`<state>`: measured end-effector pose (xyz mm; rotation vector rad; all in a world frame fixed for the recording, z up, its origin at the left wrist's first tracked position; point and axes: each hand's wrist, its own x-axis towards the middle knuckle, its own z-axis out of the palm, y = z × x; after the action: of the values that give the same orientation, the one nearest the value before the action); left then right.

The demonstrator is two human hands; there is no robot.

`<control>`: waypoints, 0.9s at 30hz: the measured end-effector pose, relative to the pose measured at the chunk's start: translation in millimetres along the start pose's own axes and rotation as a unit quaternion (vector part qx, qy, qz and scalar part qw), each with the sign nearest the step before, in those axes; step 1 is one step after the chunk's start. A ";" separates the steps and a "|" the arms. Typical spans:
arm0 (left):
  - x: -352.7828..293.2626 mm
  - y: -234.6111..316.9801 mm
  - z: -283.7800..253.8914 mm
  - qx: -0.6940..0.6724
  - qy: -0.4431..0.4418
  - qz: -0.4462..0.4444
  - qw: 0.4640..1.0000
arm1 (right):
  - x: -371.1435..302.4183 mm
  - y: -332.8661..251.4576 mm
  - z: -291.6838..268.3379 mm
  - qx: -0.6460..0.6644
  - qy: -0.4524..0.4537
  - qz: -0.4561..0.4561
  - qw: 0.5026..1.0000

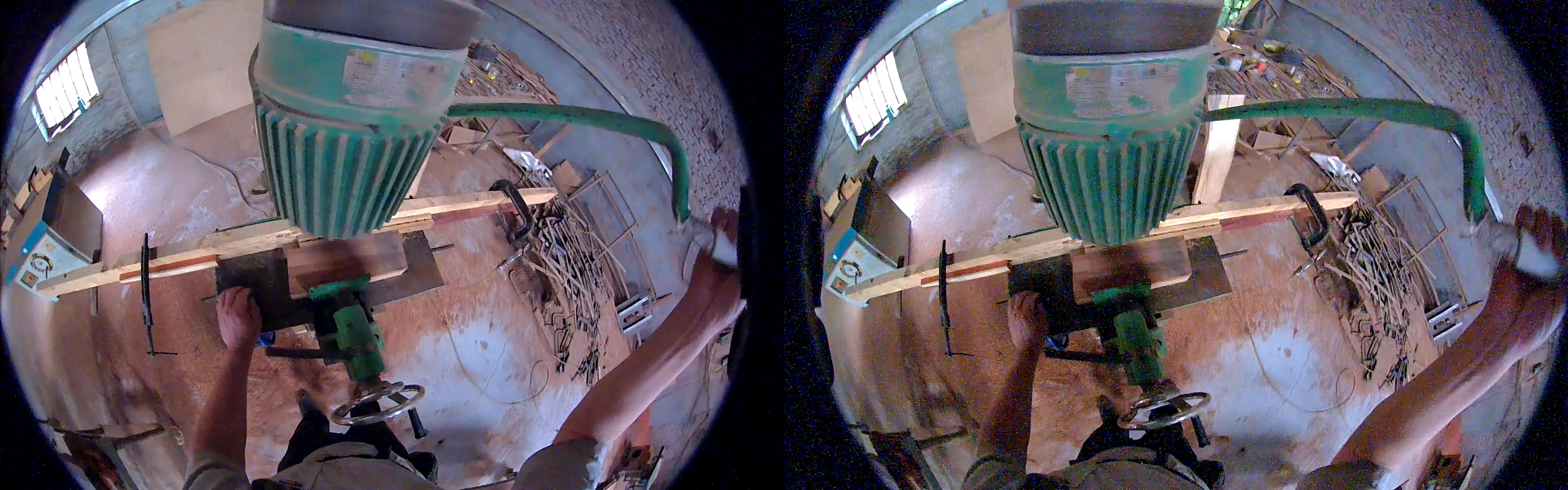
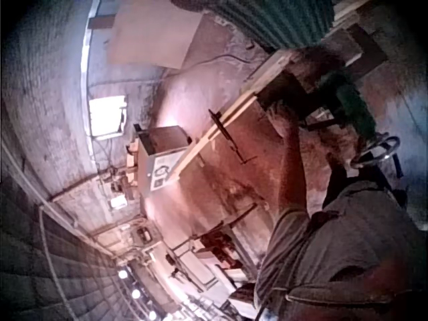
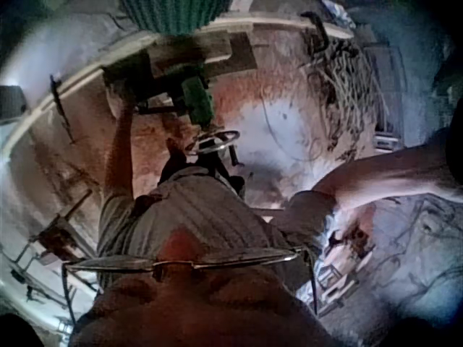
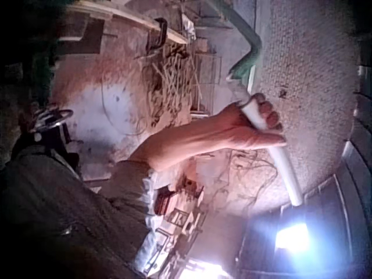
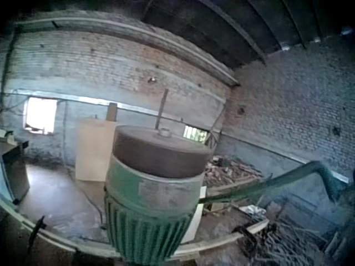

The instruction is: The person repeatedly picks up wooden slats from a stack, positions them under a drill press, and drills holes into them. After drilling, the person places the slats onto a nearby workbench.

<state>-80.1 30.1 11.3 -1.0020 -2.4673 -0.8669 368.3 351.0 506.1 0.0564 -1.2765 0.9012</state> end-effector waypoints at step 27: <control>0.9 2.6 -3.5 -0.004 0.029 0.036 0.999 | -315.6 16.4 -52.6 0.028 0.078 0.105 0.991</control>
<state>-78.6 29.8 15.5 -1.0459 -2.3661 -0.8724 397.6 215.8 217.1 -0.1045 -1.1256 1.1011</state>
